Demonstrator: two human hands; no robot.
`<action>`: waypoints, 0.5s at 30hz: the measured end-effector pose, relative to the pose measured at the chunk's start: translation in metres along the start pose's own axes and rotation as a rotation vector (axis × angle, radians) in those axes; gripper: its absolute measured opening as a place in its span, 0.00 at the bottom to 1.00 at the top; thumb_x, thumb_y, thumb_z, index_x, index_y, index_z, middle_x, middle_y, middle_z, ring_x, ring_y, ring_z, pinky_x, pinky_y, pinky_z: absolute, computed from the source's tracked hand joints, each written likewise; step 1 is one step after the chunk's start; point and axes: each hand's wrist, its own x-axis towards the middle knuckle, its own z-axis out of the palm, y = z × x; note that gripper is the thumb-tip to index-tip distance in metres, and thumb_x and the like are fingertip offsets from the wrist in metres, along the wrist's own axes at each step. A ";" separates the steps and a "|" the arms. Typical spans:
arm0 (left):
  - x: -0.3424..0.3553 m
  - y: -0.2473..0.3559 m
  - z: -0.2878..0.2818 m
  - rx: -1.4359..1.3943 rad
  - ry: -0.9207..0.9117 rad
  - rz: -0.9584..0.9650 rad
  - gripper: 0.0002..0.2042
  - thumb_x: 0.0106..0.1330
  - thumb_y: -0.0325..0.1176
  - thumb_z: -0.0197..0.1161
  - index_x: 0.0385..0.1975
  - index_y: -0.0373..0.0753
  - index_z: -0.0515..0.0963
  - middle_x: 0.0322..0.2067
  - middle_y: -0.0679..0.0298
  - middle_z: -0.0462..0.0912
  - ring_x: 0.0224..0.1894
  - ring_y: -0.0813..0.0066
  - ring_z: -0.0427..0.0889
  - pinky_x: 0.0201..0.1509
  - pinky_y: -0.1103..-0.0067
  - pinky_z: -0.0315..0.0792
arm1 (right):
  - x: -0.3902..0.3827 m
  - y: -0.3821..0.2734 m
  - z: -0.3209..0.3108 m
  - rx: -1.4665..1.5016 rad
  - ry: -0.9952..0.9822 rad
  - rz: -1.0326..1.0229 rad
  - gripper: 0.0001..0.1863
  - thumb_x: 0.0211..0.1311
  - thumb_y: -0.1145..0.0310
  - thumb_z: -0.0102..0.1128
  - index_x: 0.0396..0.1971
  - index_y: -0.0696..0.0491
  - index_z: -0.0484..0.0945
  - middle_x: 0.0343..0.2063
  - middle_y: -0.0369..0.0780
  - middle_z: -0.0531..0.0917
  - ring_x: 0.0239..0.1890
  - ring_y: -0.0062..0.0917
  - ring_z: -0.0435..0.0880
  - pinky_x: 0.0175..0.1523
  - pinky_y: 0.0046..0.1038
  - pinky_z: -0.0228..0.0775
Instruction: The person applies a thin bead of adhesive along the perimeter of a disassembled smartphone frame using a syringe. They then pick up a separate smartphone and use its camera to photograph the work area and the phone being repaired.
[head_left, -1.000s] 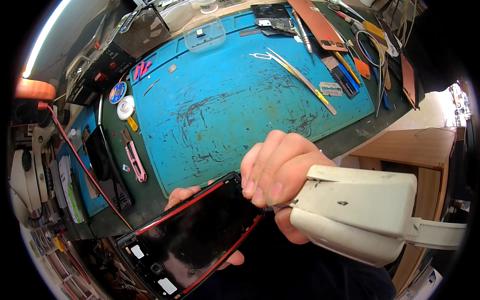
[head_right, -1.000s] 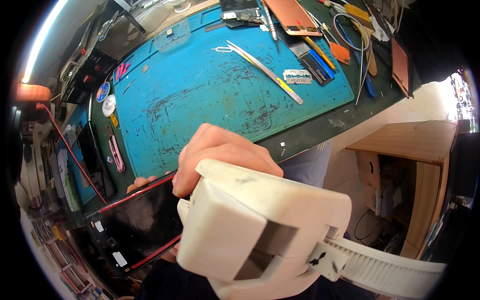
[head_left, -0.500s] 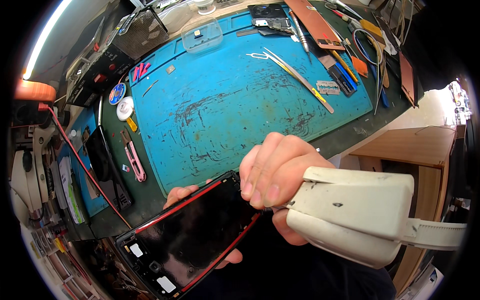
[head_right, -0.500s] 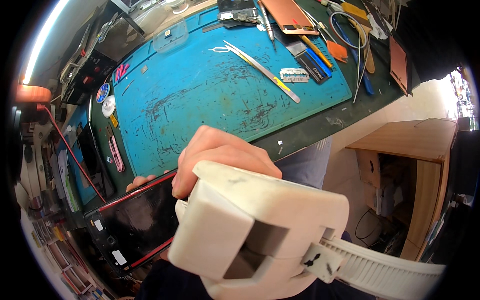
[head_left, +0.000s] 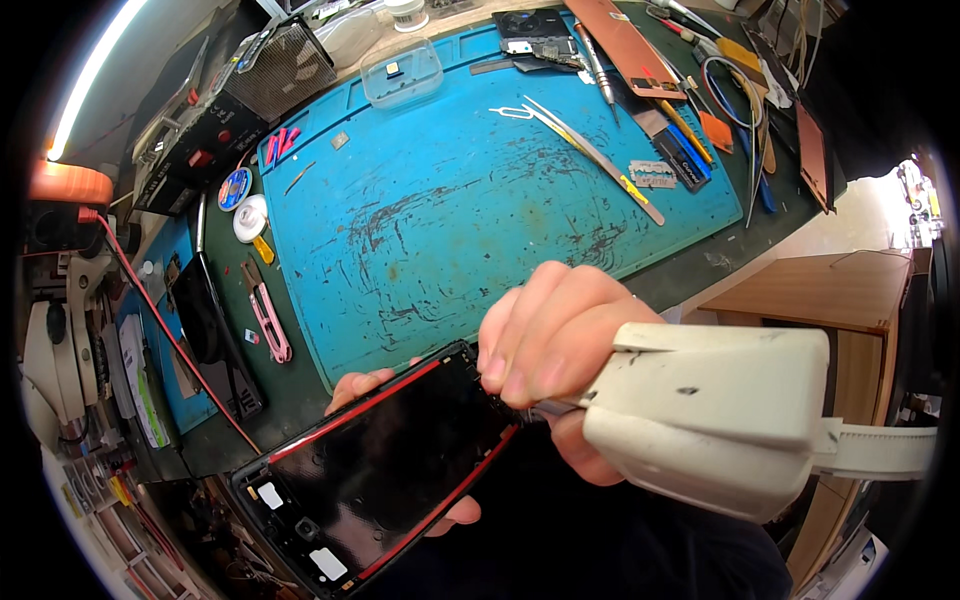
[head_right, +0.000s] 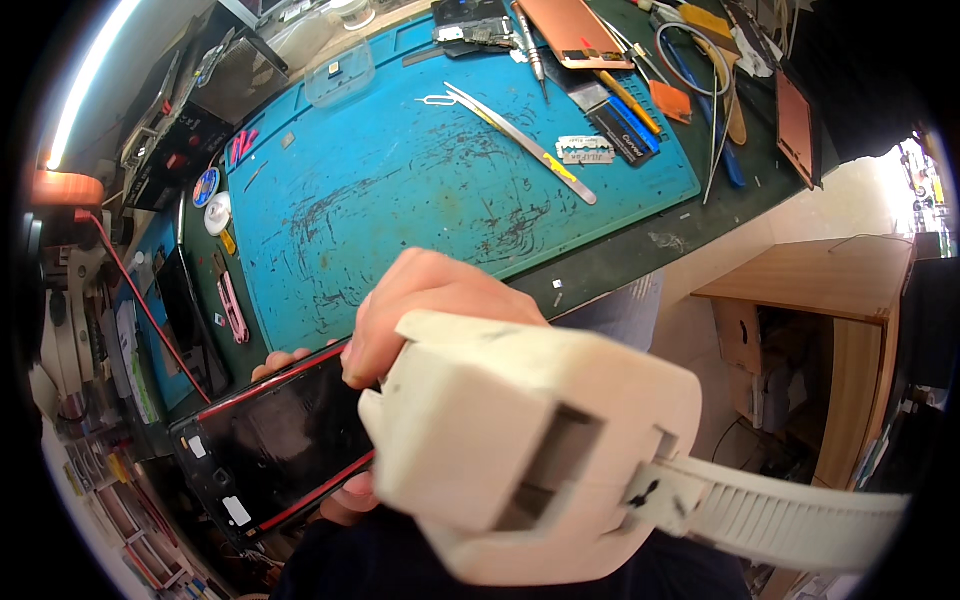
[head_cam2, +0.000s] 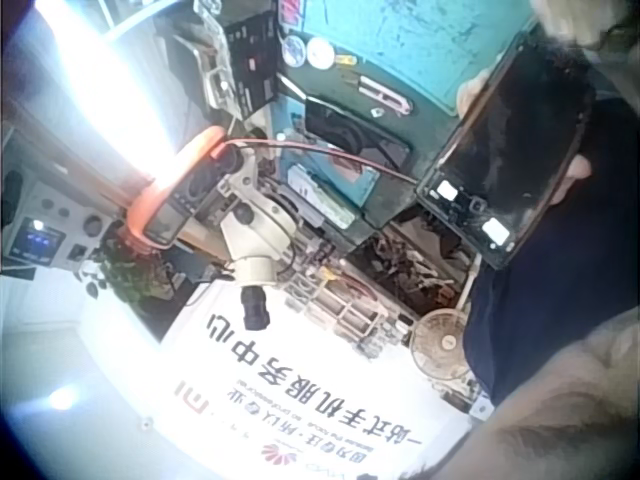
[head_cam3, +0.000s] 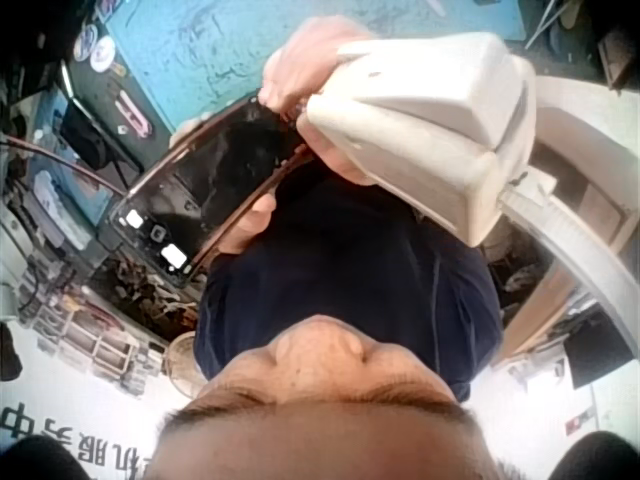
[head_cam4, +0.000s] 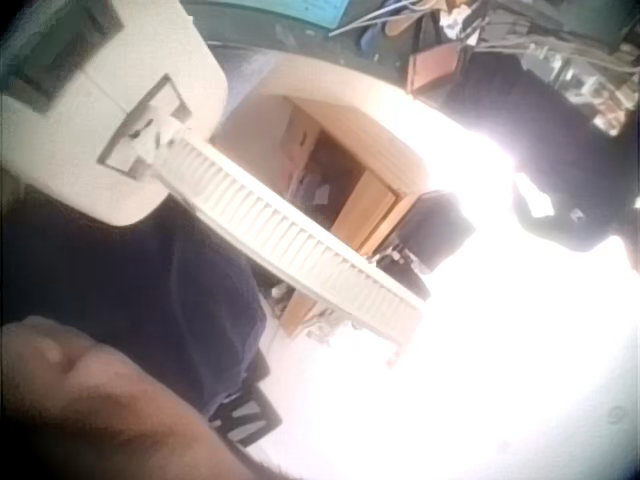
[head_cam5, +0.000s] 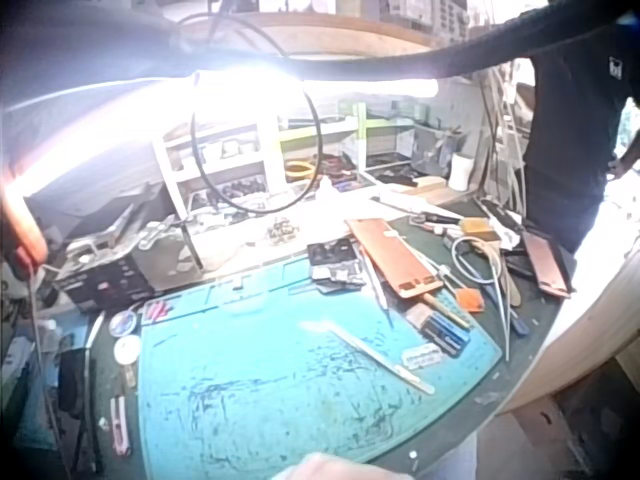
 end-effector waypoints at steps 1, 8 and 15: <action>-0.001 0.000 0.000 0.002 0.019 0.012 0.54 0.53 0.58 0.79 0.72 0.37 0.55 0.69 0.58 0.64 0.70 0.63 0.65 0.74 0.64 0.60 | 0.001 0.001 -0.002 0.022 -0.001 -0.014 0.11 0.70 0.61 0.64 0.43 0.51 0.75 0.38 0.37 0.77 0.40 0.28 0.78 0.46 0.35 0.75; -0.002 -0.010 0.013 0.041 0.201 0.128 0.56 0.53 0.58 0.79 0.73 0.35 0.52 0.70 0.57 0.62 0.70 0.62 0.65 0.74 0.63 0.61 | 0.003 -0.019 -0.038 0.131 0.024 -0.126 0.35 0.61 0.60 0.68 0.68 0.48 0.68 0.70 0.44 0.66 0.75 0.41 0.58 0.77 0.54 0.50; 0.018 0.005 0.039 -0.262 0.489 0.119 0.51 0.60 0.54 0.74 0.75 0.37 0.49 0.75 0.56 0.54 0.74 0.62 0.60 0.75 0.61 0.62 | -0.002 -0.088 -0.054 0.832 0.320 -0.019 0.34 0.57 0.73 0.65 0.67 0.48 0.72 0.55 0.37 0.68 0.51 0.27 0.70 0.59 0.32 0.67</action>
